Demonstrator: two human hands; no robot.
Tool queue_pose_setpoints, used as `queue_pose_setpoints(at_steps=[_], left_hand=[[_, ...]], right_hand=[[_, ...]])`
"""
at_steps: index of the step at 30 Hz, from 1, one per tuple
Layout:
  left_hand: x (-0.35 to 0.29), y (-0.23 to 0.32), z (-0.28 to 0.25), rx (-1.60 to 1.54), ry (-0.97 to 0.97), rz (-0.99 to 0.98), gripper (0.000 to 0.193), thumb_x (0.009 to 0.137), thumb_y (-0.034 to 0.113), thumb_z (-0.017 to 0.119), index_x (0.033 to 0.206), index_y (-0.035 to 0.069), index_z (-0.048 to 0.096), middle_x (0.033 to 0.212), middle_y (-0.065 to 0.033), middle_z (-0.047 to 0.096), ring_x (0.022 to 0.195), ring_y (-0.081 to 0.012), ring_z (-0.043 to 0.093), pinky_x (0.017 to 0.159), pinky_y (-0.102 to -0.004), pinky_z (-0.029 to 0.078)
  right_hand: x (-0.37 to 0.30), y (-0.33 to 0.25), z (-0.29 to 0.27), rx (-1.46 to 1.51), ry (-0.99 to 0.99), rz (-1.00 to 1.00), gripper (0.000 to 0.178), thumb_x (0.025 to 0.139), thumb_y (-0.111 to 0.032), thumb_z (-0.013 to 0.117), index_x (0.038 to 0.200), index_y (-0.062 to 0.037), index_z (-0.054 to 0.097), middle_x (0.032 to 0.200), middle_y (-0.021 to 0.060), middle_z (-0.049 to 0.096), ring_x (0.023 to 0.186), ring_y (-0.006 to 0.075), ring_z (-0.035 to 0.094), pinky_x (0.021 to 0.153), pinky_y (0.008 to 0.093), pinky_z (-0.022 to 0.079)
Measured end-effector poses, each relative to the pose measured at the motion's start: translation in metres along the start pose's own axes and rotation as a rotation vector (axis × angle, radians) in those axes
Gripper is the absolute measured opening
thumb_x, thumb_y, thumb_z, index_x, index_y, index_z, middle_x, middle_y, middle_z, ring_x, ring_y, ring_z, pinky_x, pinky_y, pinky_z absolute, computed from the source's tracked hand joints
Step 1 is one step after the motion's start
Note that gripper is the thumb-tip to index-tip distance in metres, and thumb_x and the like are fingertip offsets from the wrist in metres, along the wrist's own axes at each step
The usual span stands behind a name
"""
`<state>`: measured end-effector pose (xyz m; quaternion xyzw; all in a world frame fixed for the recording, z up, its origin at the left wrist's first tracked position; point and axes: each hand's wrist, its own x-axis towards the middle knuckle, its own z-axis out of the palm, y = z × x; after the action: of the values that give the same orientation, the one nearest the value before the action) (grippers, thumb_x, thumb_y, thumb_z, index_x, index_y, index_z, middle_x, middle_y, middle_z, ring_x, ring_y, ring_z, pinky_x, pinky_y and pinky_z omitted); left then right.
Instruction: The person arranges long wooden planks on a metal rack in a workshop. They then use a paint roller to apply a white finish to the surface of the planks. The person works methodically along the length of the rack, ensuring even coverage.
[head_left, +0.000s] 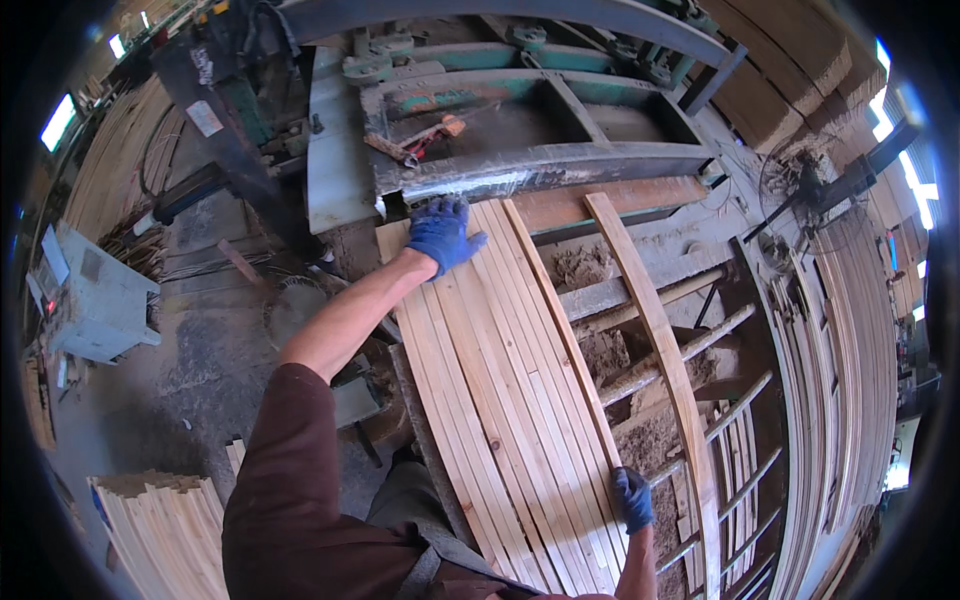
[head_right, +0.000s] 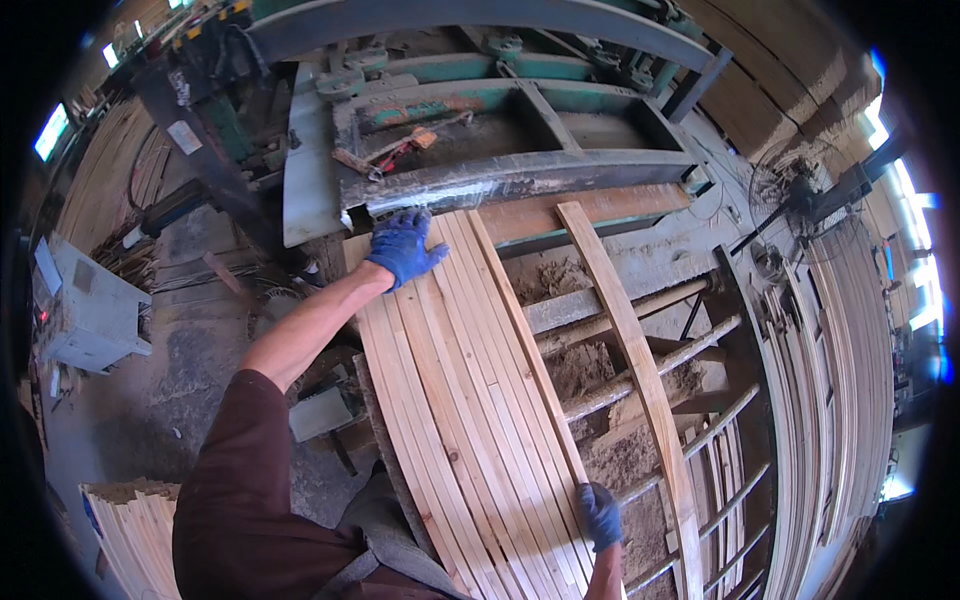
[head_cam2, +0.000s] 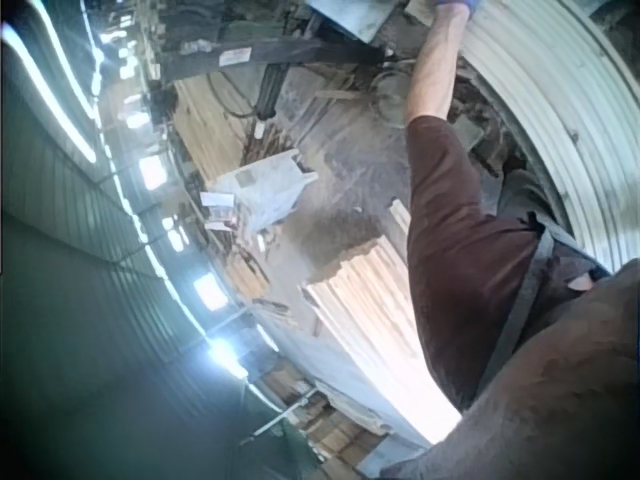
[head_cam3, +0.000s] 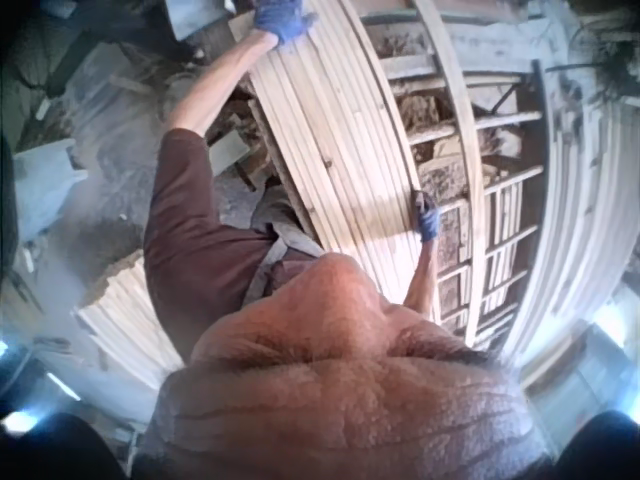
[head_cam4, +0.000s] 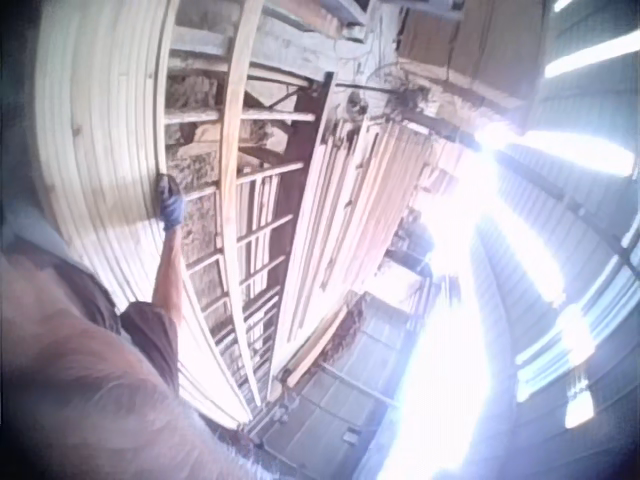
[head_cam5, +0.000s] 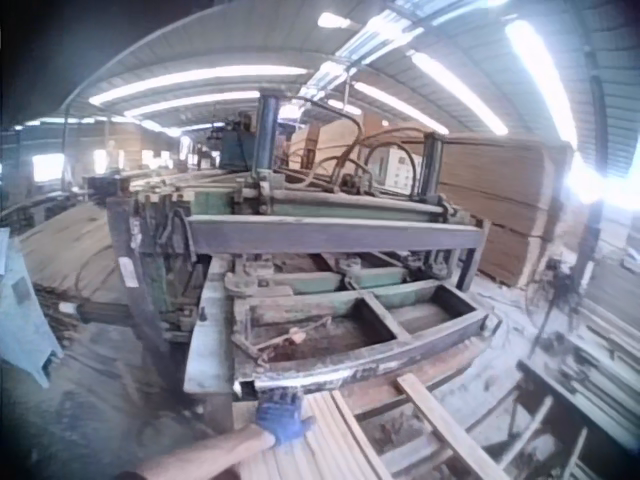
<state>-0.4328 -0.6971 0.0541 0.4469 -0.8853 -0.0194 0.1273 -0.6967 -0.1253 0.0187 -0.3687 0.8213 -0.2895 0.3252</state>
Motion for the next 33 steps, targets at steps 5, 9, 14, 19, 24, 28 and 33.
queue_pose_setpoints(at_steps=[5,9,14,19,24,28,33], left_hand=[[0.003,0.001,0.002,-0.066,-0.049,-0.06,0.091,0.08,0.071,0.057,0.139,0.002,0.047,0.14,-0.0254,0.049,0.128,-0.0412,0.048,0.108,-0.0518,0.036],[0.018,0.003,0.019,-0.066,0.12,-0.119,0.093,0.076,0.073,0.062,0.132,0.0,0.052,0.132,-0.0263,0.053,0.123,-0.0407,0.051,0.103,-0.0523,0.039],[0.026,-0.001,0.012,-0.083,0.088,-0.086,0.092,0.073,0.071,0.068,0.127,-0.002,0.057,0.129,-0.0259,0.055,0.121,-0.0394,0.053,0.102,-0.0484,0.042],[0.015,-0.022,0.02,-0.099,0.146,-0.038,0.079,0.071,0.07,0.07,0.109,0.001,0.062,0.108,-0.0198,0.061,0.101,-0.036,0.061,0.089,-0.0484,0.046],[0.016,-0.018,0.014,-0.045,0.257,0.078,0.074,0.074,0.066,0.07,0.112,0.003,0.06,0.104,-0.0194,0.06,0.097,-0.0373,0.059,0.086,-0.0478,0.045],[0.031,0.03,0.01,-0.27,0.134,0.236,0.057,0.08,0.052,0.072,0.1,0.0,0.062,0.091,-0.0222,0.063,0.086,-0.0364,0.06,0.079,-0.0464,0.048],[0.011,-0.005,0.066,-0.119,0.133,0.446,0.048,0.092,0.039,0.064,0.119,-0.001,0.061,0.111,-0.0231,0.065,0.1,-0.0359,0.062,0.087,-0.0444,0.049]], right_hand=[[-0.005,-0.03,0.004,0.053,-0.106,0.037,0.046,0.094,-0.044,0.061,0.109,-0.0004,0.064,0.087,0.0143,0.069,0.081,0.0219,0.066,0.075,0.0356,0.052],[0.039,-0.042,-0.023,-0.326,-0.512,0.154,0.05,0.088,-0.047,0.071,0.111,-0.0014,0.067,0.091,0.0077,0.07,0.084,0.0133,0.062,0.075,0.0326,0.052],[0.076,-0.023,-0.019,0.286,-0.614,0.079,0.044,0.091,-0.03,0.069,0.121,0.0015,0.06,0.084,0.0018,0.066,0.07,0.0071,0.057,0.061,0.0247,0.049],[0.039,-0.097,0.007,0.355,-0.407,0.208,0.063,0.088,-0.013,0.076,0.139,0.0016,0.042,0.097,0.0056,0.066,0.083,0.0082,0.061,0.068,0.0235,0.052],[0.052,-0.067,0.015,0.488,-0.443,0.342,0.062,0.088,-0.017,0.076,0.139,0.0007,0.046,0.109,0.007,0.068,0.09,0.0112,0.064,0.079,0.0248,0.054],[0.04,-0.033,0.01,0.103,-0.309,-0.081,0.056,0.086,-0.036,0.076,0.127,-0.001,0.061,0.103,0.0094,0.071,0.083,0.0163,0.067,0.077,0.03,0.055],[0.081,-0.072,-0.003,-0.002,-0.397,0.177,0.069,0.071,-0.068,0.076,0.085,-0.0006,0.074,0.077,0.0081,0.07,0.069,0.019,0.062,0.063,0.0365,0.051]])
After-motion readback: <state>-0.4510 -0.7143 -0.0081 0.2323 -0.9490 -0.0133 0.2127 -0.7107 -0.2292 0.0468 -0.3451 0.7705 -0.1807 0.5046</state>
